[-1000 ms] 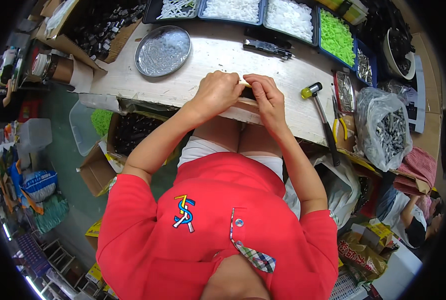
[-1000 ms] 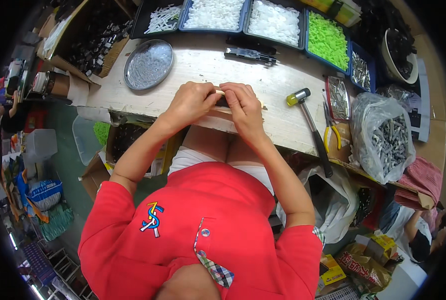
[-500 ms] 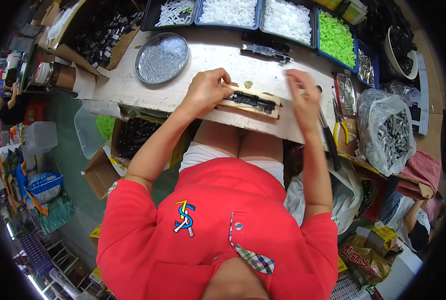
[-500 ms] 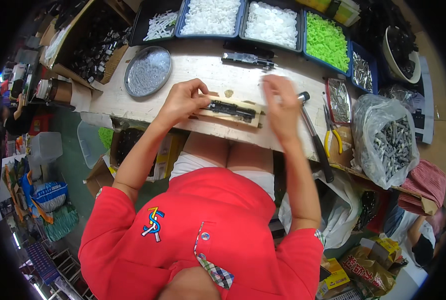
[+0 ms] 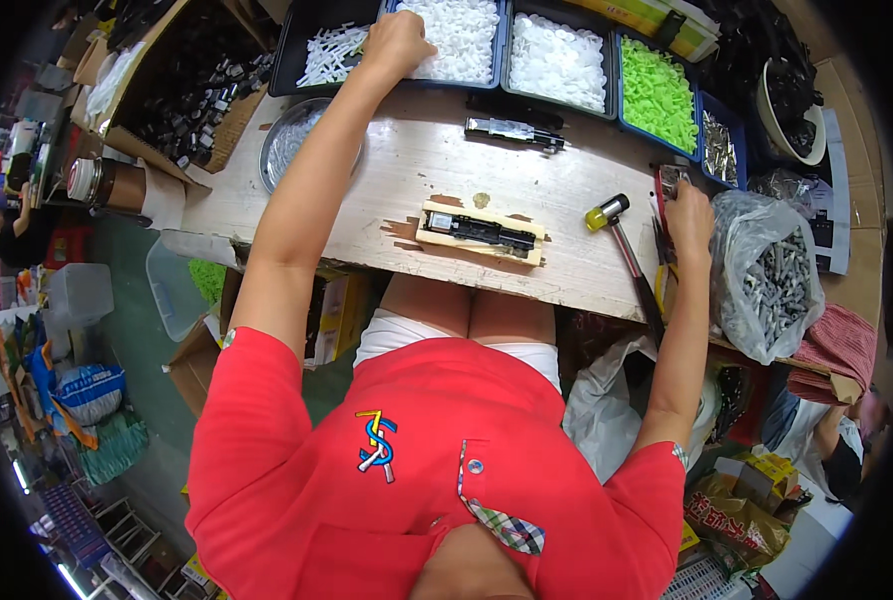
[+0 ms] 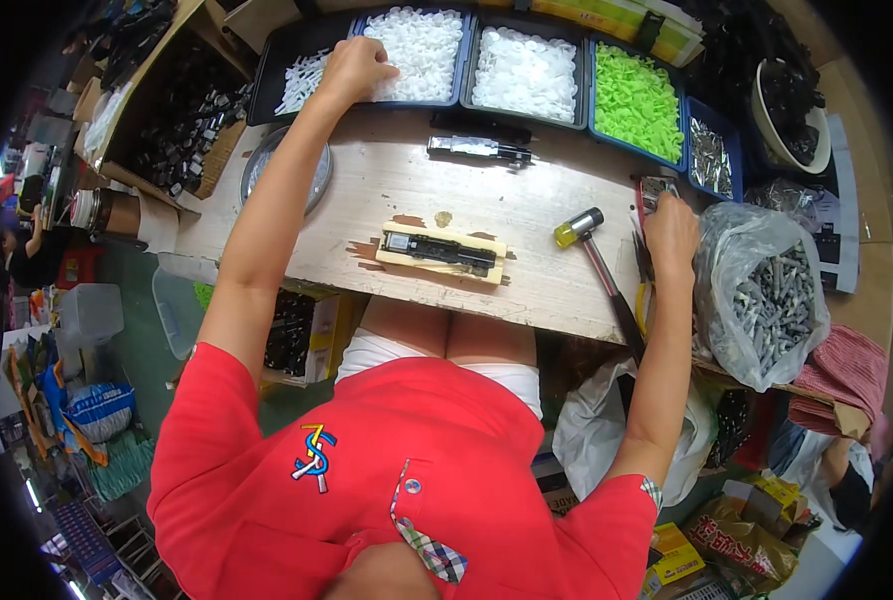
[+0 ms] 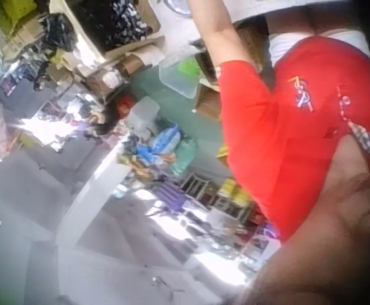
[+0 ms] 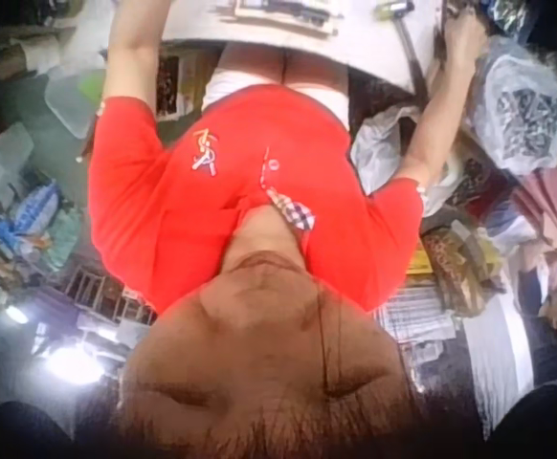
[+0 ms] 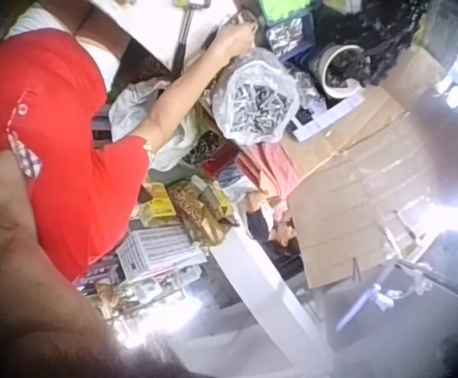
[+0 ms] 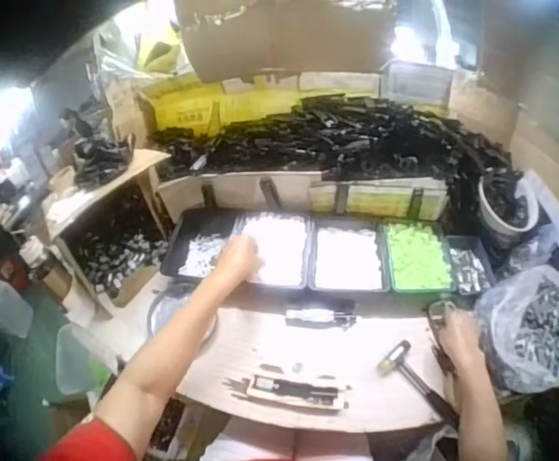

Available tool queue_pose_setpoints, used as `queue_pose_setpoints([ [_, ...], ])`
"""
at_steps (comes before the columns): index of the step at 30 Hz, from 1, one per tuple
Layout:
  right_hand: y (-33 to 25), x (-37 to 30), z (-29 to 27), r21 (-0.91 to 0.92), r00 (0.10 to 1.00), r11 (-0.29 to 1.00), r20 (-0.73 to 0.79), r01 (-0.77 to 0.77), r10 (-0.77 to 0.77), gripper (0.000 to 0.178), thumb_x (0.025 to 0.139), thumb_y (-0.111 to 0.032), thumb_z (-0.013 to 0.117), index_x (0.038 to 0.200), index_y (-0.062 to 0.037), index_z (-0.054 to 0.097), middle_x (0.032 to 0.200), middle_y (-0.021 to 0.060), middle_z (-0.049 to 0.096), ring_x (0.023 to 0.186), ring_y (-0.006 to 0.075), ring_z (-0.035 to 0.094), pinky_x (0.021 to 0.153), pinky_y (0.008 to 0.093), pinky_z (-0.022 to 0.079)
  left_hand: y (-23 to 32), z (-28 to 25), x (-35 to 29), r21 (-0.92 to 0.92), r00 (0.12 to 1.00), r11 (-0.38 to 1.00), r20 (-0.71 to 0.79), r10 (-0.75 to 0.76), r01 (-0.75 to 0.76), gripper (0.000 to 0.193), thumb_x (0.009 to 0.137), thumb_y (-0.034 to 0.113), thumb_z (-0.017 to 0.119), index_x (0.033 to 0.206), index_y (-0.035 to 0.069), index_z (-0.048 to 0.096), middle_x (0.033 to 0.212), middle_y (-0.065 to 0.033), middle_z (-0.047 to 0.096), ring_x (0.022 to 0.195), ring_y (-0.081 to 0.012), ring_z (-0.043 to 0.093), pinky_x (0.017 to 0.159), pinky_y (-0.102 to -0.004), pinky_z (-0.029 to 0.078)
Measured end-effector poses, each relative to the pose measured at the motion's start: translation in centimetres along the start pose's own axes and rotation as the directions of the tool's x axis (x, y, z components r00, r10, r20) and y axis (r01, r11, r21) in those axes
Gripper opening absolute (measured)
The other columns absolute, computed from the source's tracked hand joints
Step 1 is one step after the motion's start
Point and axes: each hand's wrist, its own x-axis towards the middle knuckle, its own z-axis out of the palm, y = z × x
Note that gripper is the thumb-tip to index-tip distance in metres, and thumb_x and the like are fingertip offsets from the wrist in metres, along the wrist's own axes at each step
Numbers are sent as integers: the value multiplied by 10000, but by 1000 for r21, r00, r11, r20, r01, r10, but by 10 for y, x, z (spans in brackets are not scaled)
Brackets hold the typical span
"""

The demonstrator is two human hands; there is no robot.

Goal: The person is assembling small plastic and metal components of a toy at a workbench, using a small hammer to fix parts into place.

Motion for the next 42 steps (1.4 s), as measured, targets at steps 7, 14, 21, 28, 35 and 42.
queue_pose_setpoints([
  [7, 16, -1, 4, 164, 999, 986, -50, -8, 16, 148, 702, -61, 509, 812, -10, 594, 817, 226, 602, 784, 387, 580, 711, 473, 445, -12, 3, 5, -465, 996, 885, -88, -11, -31, 245, 669, 91, 653, 912, 66, 674, 749, -128, 654, 642, -188, 645, 630, -296, 521],
  [14, 29, -9, 7, 397, 988, 917, -149, 27, 35, 149, 716, -101, 533, 819, -6, 581, 746, 192, 591, 702, 360, 570, 644, 420, 441, -25, 4, 2, -786, 1000, 619, 14, -13, 19, 241, 672, -7, 646, 909, 27, 669, 755, -86, 663, 648, -140, 641, 565, -250, 521],
  [21, 39, -13, 18, 562, 977, 826, -154, -38, 150, 155, 731, -114, 534, 832, -4, 578, 695, 163, 576, 648, 295, 577, 608, 382, 443, -6, -12, -5, -580, 973, 794, -224, 58, -181, 171, 697, 6, 614, 857, 19, 672, 777, -99, 640, 662, -148, 637, 593, -264, 522],
  [28, -30, -41, -20, 999, 1000, 38, 30, -30, 3, 105, 833, -81, 561, 913, -35, 611, 769, -21, 585, 594, 37, 460, 520, 167, 360, 32, -28, -108, -988, 977, 40, 151, 153, 147, 179, 778, 0, 602, 949, -49, 602, 788, -125, 622, 663, -181, 625, 550, -277, 527],
  [35, -143, -77, -46, 989, 914, -145, -39, -22, -404, 73, 797, -46, 598, 860, -17, 621, 844, -6, 541, 716, 56, 490, 602, 183, 381, 60, -14, -195, -880, 890, -202, 373, 263, 429, 178, 789, 14, 605, 958, -41, 592, 813, -110, 618, 683, -159, 621, 573, -250, 526],
  [42, -161, -86, -46, 988, 888, -127, 24, -92, -459, 88, 795, -83, 612, 835, -7, 632, 809, 9, 532, 742, 84, 488, 668, 213, 382, 54, -15, -208, -880, 895, -227, 353, 273, 416, 177, 794, 19, 604, 959, -42, 592, 814, -109, 618, 681, -156, 619, 578, -254, 529],
])
